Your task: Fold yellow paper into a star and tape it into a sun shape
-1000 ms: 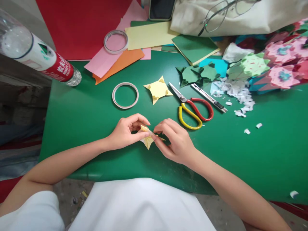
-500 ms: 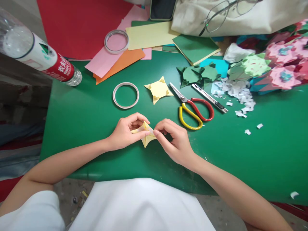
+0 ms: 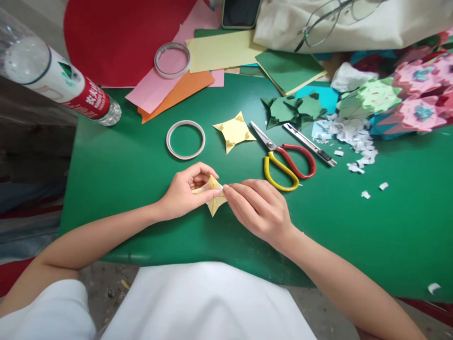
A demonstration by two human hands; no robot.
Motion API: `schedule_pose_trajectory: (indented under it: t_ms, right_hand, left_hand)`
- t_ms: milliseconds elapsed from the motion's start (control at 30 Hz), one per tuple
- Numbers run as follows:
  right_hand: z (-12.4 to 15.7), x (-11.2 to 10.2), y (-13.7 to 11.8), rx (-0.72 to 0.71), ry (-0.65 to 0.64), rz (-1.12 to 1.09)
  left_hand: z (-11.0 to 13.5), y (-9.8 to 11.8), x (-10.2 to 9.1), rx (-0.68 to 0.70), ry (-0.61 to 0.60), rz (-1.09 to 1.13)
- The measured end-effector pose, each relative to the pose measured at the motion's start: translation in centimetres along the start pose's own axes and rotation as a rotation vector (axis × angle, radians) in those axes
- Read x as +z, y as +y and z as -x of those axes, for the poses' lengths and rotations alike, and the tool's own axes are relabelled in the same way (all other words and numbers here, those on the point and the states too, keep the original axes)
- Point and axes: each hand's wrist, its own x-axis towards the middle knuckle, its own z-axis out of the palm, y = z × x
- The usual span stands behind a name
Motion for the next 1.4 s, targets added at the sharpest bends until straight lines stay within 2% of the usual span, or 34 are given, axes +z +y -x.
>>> schedule_pose_trajectory:
  t_ms: [133, 367, 600, 1033, 1400]
  right_hand:
    - [-0.1, -0.2, 0.0, -0.010, -0.029, 0.032]
    - [-0.3, -0.3, -0.3, 0.082, -0.146, -0.058]
    - [-0.1, -0.1, 0.1, -0.026, -0.149, -0.005]
    - [-0.2, 0.0, 0.9, 0.033, -0.192, -0.261]
    - [-0.3, -0.4, 1.3, 0.007, -0.232, -0.267]
  left_hand:
    - [-0.1, 0.0, 0.1, 0.016, 0.005, -0.010]
    - [0.0, -0.1, 0.3, 0.068, 0.006, -0.072]
    - [0.1, -0.3, 0.2, 0.096, -0.022, -0.108]
    - [0.2, -0.4, -0.1, 0.092, -0.090, -0.155]
    - [0.3, -0.3, -0.1, 0.094, -0.107, -0.199]
